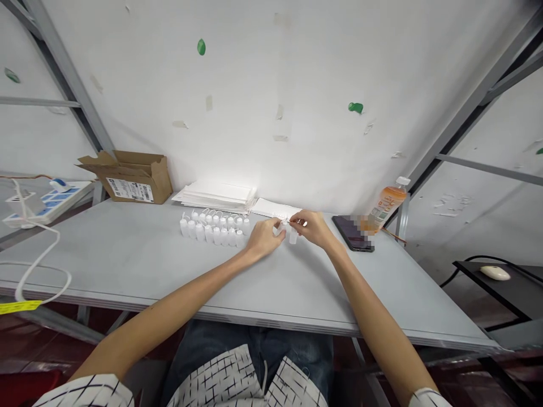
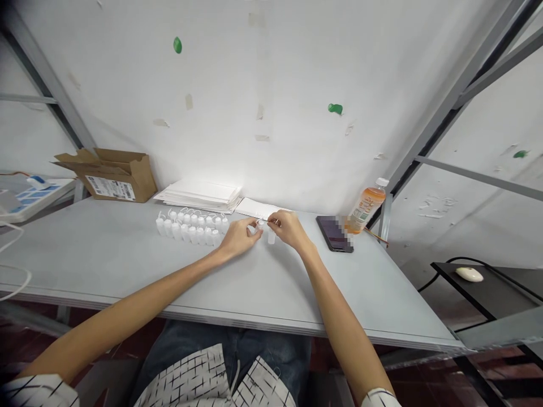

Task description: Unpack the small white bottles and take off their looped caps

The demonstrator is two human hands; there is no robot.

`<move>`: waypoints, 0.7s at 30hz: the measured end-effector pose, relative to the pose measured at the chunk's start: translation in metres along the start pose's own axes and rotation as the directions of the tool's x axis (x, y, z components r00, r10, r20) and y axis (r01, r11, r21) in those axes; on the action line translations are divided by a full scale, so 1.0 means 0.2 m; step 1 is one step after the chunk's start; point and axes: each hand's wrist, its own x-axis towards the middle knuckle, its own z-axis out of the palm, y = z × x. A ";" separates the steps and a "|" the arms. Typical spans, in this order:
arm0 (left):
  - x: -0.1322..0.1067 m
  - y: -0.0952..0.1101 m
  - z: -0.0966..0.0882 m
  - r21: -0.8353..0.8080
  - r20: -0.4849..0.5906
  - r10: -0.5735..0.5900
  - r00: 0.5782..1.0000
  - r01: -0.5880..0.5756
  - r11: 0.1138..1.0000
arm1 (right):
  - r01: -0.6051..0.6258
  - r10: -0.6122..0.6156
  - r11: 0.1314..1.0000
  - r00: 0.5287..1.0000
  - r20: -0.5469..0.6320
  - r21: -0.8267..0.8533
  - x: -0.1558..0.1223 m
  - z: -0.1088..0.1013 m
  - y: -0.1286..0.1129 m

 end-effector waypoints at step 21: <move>-0.01 -0.59 -1.17 -0.155 -0.414 -0.278 0.867 0.233 0.960 | -0.191 0.157 0.951 0.975 0.155 0.243 -0.01 0.07 -0.01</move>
